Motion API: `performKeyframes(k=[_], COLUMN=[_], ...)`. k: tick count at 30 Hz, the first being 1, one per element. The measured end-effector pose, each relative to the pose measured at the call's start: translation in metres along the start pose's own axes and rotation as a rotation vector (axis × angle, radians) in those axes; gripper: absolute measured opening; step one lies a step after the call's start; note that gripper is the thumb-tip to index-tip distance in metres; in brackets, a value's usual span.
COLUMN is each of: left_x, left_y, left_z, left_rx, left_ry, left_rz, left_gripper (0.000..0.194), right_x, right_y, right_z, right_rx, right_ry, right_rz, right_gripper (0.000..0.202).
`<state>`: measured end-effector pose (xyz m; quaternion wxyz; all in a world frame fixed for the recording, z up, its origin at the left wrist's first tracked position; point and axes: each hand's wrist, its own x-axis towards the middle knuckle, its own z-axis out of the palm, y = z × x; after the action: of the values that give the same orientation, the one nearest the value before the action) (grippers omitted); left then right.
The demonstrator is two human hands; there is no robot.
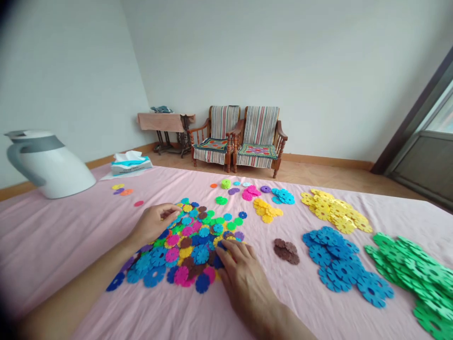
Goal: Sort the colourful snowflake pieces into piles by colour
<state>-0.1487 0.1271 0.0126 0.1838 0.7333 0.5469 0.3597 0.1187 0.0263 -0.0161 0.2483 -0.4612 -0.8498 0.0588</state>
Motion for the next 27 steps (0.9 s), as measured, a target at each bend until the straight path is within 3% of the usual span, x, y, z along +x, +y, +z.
performKeyframes(k=[3,5,9,12,14,18,27], left_x=[-0.008,-0.018,-0.046,-0.065,-0.073,-0.074,-0.026], left_y=[0.01,0.014,0.006,-0.017,-0.032,-0.044,-0.007], left_z=[-0.002,-0.012,-0.05,-0.073,-0.078,-0.064,-0.002], left_rx=[0.073,0.181,0.428,0.539,0.567,0.57,0.464], left_ry=[-0.095,-0.228,-0.609,-0.664,-0.623,-0.622,-0.609], left_rz=[0.07,0.173,0.312,0.315,0.34,0.36,0.535], left_gripper=[0.031,0.042,0.092,0.101,0.105,0.102,0.094], right_x=[-0.002,-0.003,-0.002,-0.001,-0.001,-0.001,0.0], right_y=[0.002,0.002,0.0,0.0,0.0,0.001,-0.001], right_z=[0.001,0.001,-0.001,0.0,0.001,0.003,-0.002], right_rx=[0.019,0.027,0.038,0.054,0.064,0.071,0.101], right_ry=[0.072,0.095,0.09,0.081,0.077,0.068,0.035], right_rz=[0.012,0.015,0.024,0.034,0.04,0.044,0.091], right_gripper=[0.035,0.034,0.032,0.03,0.03,0.032,0.031])
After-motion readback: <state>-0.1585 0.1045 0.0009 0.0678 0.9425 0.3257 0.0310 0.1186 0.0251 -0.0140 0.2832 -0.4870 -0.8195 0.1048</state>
